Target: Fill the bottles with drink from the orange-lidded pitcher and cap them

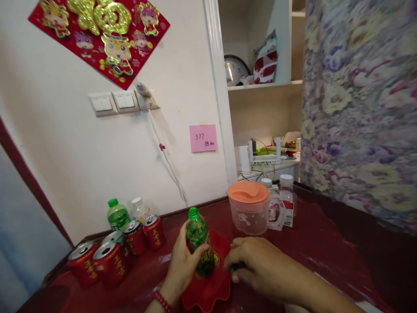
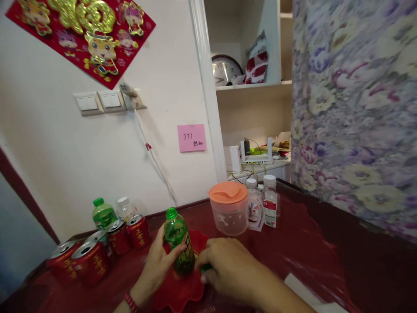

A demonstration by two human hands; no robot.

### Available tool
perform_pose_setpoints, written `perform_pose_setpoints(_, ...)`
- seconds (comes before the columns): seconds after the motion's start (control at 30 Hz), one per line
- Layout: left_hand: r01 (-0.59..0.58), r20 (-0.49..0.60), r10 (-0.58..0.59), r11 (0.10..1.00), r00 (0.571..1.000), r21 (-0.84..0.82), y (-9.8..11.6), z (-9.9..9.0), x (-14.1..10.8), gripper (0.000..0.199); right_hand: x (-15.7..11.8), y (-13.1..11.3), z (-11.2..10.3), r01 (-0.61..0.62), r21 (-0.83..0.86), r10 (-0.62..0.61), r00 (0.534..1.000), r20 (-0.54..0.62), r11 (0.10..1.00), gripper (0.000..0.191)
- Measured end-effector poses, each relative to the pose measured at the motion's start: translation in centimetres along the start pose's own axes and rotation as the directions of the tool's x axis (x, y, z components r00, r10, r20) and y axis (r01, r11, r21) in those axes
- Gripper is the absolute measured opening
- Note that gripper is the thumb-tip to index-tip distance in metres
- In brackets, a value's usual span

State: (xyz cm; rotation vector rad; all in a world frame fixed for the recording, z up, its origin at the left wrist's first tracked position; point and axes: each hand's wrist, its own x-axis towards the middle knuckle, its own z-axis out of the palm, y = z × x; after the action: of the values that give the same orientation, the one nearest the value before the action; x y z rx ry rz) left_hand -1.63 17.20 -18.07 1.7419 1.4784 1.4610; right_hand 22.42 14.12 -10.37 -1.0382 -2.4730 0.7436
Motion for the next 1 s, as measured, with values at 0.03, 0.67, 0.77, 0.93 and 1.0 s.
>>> perform_pose_setpoints(0.03,-0.007,0.002,0.007,1.000,1.000,-0.001,-0.2,0.0,0.0,0.071,0.1,-0.2,-0.2,0.035,0.079,-0.033,0.999,-0.020,0.996,0.029)
perform_pose_setpoints(0.67,-0.023,0.008,0.024,0.994,1.000,-0.107,-0.7,0.1,-0.6,0.075,9.3,-1.2,1.5,0.376,0.619,0.135,0.773,-0.620,0.690,0.021)
perform_pose_setpoints(0.77,-0.012,0.014,0.013,0.995,1.000,-0.099,-0.4,0.1,-0.7,0.074,11.0,-0.9,2.5,0.394,0.652,0.138,0.781,-0.609,0.648,0.021)
perform_pose_setpoints(0.93,-0.017,0.017,0.019,0.996,1.000,-0.088,-0.3,0.1,-0.8,0.075,12.0,-0.4,3.6,0.369,0.654,0.107,0.816,-0.568,0.660,0.021)
perform_pose_setpoints(1.0,-0.012,0.017,0.013,0.996,1.000,-0.087,-0.2,0.1,-0.9,0.075,12.0,-0.2,3.8,0.351,0.639,0.097,0.825,-0.557,0.684,0.021)
